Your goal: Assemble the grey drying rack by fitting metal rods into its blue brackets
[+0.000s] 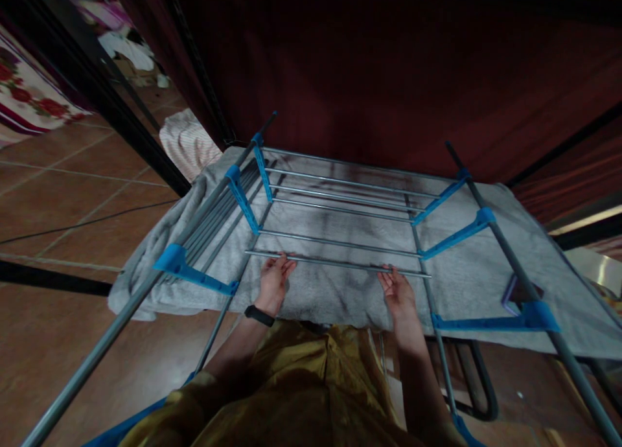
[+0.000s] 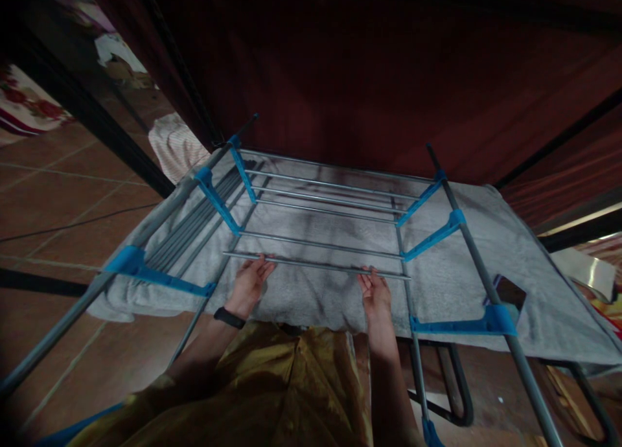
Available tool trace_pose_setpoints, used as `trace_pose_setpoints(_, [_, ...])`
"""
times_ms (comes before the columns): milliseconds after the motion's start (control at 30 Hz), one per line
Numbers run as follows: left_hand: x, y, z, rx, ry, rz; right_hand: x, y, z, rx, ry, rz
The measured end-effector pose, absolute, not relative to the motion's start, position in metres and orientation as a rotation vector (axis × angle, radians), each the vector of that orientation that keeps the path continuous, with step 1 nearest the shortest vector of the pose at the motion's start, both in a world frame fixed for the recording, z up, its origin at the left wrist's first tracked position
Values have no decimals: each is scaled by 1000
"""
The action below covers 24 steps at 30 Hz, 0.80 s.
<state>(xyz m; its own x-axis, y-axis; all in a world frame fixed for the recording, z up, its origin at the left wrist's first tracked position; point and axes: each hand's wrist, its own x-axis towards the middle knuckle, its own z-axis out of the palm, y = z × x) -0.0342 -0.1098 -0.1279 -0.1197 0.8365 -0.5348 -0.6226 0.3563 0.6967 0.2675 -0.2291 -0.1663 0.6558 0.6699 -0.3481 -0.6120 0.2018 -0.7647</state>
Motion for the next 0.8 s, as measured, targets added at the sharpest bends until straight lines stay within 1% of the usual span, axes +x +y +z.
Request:
trace_pose_setpoints(233, [-26, -116, -129, 296, 1133, 1202, 250, -226, -164, -1009, -131, 983])
trace_pose_setpoints(800, [-19, -121, -133, 350, 1136, 1140, 231, -219, -175, -1047, -145, 1048])
